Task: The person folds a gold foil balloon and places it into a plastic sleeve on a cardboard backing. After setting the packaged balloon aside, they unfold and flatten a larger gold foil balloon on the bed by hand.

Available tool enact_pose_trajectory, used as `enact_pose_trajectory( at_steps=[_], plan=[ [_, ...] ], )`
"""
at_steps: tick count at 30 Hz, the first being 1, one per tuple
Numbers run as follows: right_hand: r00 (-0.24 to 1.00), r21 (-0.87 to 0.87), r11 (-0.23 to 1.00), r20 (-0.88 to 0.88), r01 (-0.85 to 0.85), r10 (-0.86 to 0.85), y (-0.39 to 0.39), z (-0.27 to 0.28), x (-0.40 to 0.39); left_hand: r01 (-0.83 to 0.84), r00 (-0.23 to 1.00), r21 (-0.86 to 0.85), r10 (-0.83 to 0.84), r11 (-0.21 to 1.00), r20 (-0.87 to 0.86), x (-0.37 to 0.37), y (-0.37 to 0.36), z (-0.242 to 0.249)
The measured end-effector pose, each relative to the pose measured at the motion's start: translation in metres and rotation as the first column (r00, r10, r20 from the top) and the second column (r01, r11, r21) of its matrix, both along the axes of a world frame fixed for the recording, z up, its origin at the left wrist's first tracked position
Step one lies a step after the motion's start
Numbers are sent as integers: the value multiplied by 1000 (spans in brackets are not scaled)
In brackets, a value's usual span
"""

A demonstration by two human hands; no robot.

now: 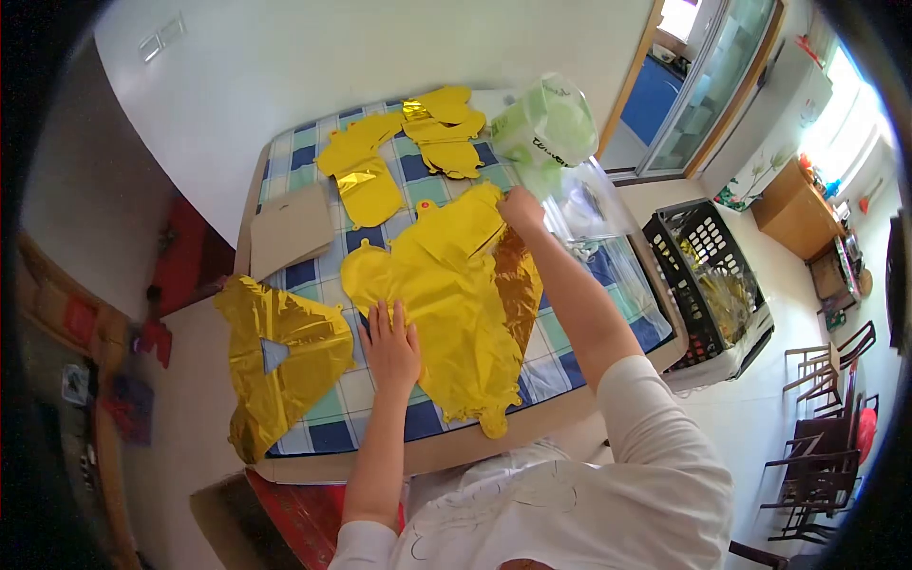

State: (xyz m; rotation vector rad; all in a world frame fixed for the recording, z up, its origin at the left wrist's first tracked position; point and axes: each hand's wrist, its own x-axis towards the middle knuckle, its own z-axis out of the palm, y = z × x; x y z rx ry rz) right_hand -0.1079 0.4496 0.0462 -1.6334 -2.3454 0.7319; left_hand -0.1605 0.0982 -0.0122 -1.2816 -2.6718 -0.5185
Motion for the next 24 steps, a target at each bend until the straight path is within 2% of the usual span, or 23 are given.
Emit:
enact_pose_trajectory(
  at_steps=[2, 5, 8, 10, 13, 17, 20, 23, 24],
  plan=[
    [1000, 23, 999, 7, 26, -26, 4, -9, 9, 2, 1000, 10, -2, 1000, -7, -1, 0, -2],
    [993, 249, 966, -107, 74, -49, -27, -4, 29, -2, 1000, 9, 2, 1000, 24, -1, 0, -1],
    [898, 438, 889, -328, -131, 294, -63, -14, 63, -25, 1000, 4, 25, 1000, 11, 2, 0, 4],
    [857, 479, 800, -167, -362, 488, -106, -10, 95, -46, 999, -8, 46, 999, 5, 0, 3, 6],
    [786, 537, 702, -109, -468, 608, -142, -35, 133, -62, 998, -10, 62, 998, -17, -4, 5, 3],
    [829, 518, 723, -46, -457, 558, -155, -53, 149, -52, 997, 2, 53, 999, -57, -8, 6, -2],
    [838, 532, 720, -34, -446, 544, -156, -57, 148, -26, 992, 93, 37, 995, -118, -8, 13, 4],
    [854, 502, 744, -18, -442, 520, -159, -57, 148, 293, 956, -78, -290, 953, 46, 18, 34, 28],
    [854, 497, 744, -11, -447, 520, -158, -55, 147, 323, 946, -80, -319, 943, 59, 24, 39, 26]
  ],
)
